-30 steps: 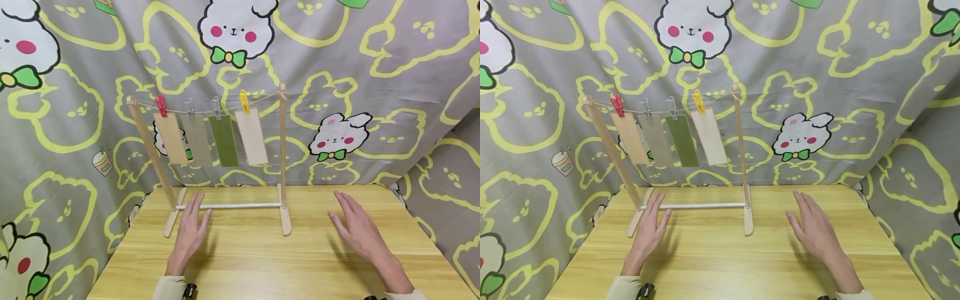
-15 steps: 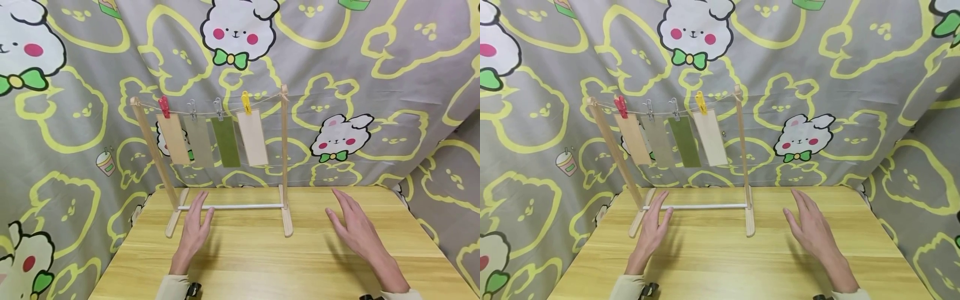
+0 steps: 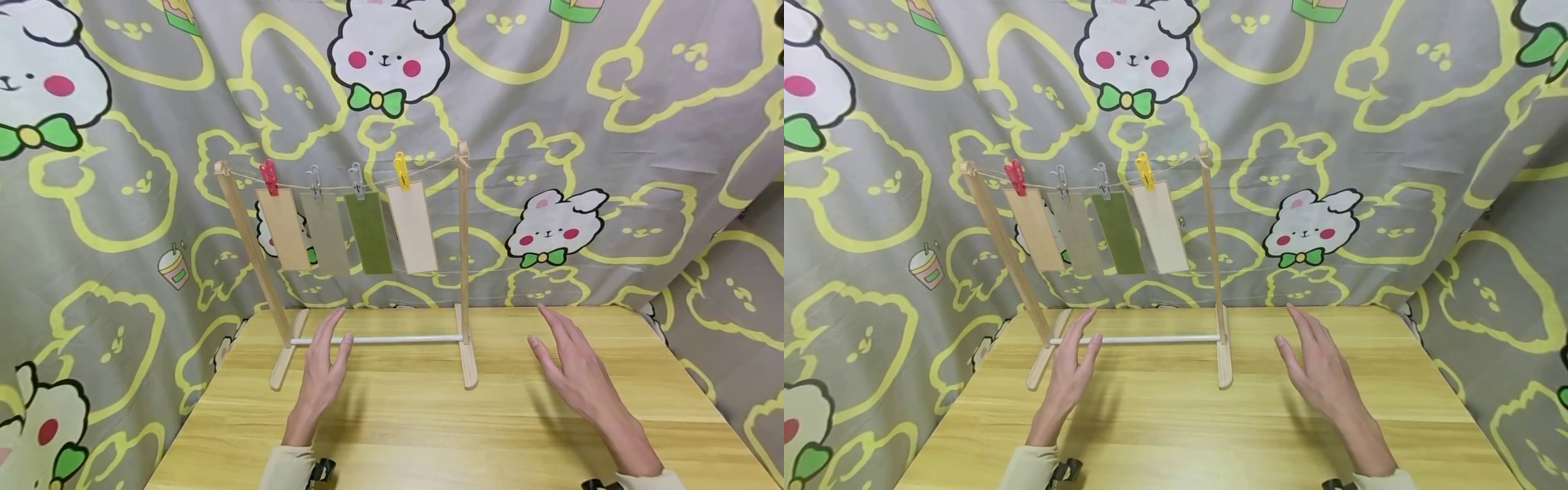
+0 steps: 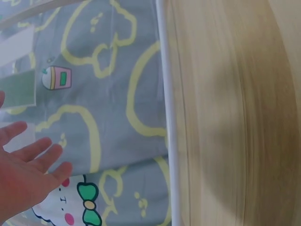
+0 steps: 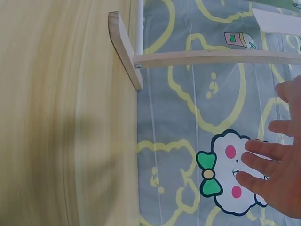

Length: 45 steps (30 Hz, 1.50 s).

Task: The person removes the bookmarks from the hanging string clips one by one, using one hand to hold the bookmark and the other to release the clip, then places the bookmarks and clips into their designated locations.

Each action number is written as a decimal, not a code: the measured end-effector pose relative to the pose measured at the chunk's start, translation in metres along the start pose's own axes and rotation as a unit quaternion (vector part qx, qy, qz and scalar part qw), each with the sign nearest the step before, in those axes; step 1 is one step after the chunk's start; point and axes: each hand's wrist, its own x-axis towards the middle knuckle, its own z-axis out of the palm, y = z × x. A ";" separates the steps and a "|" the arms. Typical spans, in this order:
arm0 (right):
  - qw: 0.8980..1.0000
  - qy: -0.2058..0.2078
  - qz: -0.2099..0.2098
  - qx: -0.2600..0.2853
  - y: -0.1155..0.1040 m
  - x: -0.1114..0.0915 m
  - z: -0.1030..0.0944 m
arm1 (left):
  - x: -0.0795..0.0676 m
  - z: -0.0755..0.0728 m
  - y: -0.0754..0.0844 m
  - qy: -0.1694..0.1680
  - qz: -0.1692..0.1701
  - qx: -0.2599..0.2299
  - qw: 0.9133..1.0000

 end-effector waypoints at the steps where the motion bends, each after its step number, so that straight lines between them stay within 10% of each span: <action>1: 1.000 0.001 -0.001 0.001 -0.001 0.001 0.000 | 0.000 0.000 0.000 0.001 -0.002 -0.003 1.000; 25: 0.998 0.038 -0.016 0.049 -0.020 0.020 0.005 | 0.014 0.015 0.019 0.036 -0.019 -0.117 0.992; 36: 0.996 0.051 -0.032 0.062 -0.025 0.029 0.005 | 0.023 0.007 0.064 0.045 -0.012 -0.153 0.987; 45: 0.994 0.068 -0.039 0.081 -0.029 0.036 0.006 | 0.025 0.026 0.034 0.057 -0.005 -0.175 0.983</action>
